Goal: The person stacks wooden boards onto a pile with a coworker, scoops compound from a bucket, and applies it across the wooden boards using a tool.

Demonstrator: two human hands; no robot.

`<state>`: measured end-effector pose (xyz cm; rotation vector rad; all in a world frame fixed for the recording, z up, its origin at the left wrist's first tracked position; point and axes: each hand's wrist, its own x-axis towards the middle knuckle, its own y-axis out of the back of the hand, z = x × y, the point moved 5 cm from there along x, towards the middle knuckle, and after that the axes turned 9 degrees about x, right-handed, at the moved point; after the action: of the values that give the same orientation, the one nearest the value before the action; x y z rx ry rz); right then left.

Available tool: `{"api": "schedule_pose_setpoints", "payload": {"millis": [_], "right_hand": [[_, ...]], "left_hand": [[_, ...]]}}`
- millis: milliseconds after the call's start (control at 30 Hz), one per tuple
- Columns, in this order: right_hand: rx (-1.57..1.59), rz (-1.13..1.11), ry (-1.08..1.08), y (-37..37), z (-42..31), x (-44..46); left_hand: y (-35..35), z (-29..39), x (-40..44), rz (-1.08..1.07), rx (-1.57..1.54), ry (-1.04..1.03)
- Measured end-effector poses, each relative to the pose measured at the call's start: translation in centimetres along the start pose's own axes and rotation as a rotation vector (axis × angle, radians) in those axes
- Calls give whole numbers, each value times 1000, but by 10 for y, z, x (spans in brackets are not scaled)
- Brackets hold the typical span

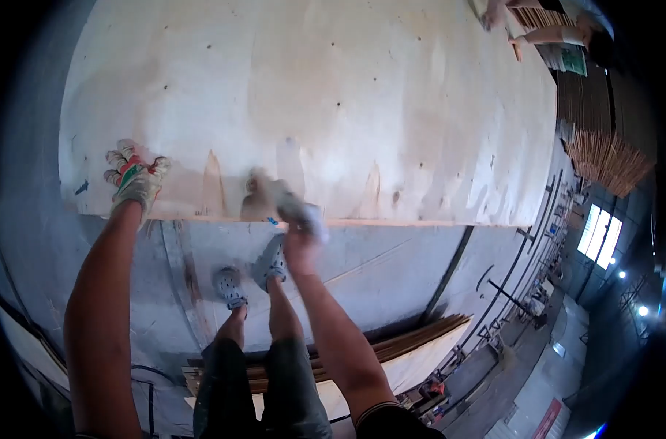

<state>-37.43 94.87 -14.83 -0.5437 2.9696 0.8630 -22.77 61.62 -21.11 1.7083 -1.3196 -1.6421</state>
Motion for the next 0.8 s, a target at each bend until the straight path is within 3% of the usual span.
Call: {"api": "schedule_pose_setpoints", "payload": {"millis": [33, 67, 100, 133, 167, 200, 267, 300, 367, 467, 533, 633, 733, 767, 800], "right_hand": [[294, 33, -292, 24, 2, 1], [708, 203, -463, 35, 38, -5], [884, 272, -552, 40, 39, 8], [757, 403, -534, 48, 63, 16], [422, 391, -497, 58, 77, 32], [291, 446, -329, 66, 91, 50], [-249, 97, -226, 69, 87, 80], [-250, 100, -232, 70, 104, 75], [-477, -120, 396, 68, 102, 24], [-349, -202, 120, 43, 59, 0], [130, -191, -267, 22, 69, -25], [170, -230, -313, -9, 14, -26], [373, -209, -414, -39, -54, 2], [364, -175, -437, -50, -72, 14], [350, -140, -464, -59, -87, 25]], "left_hand": [[0, 0, 0, 34, 4, 6], [2, -2, -1, 66, 10, 18], [4, -3, -4, 58, 15, 21], [9, -2, -8, 44, -10, 5], [12, 1, -8, 32, -36, -14], [8, 0, -6, 31, -29, -24], [-6, -3, 8, 14, 11, 4], [-2, 3, 8, 13, 15, 0], [8, 6, -5, -50, -32, -12], [11, 3, -3, -31, 13, -2], [5, 2, -3, -36, 7, -6], [-23, -8, 29, -63, 159, -87], [12, -24, 51, -29, 265, -118], [25, -17, 64, -317, 225, -560], [48, -21, 78, -385, 182, -673]]}}
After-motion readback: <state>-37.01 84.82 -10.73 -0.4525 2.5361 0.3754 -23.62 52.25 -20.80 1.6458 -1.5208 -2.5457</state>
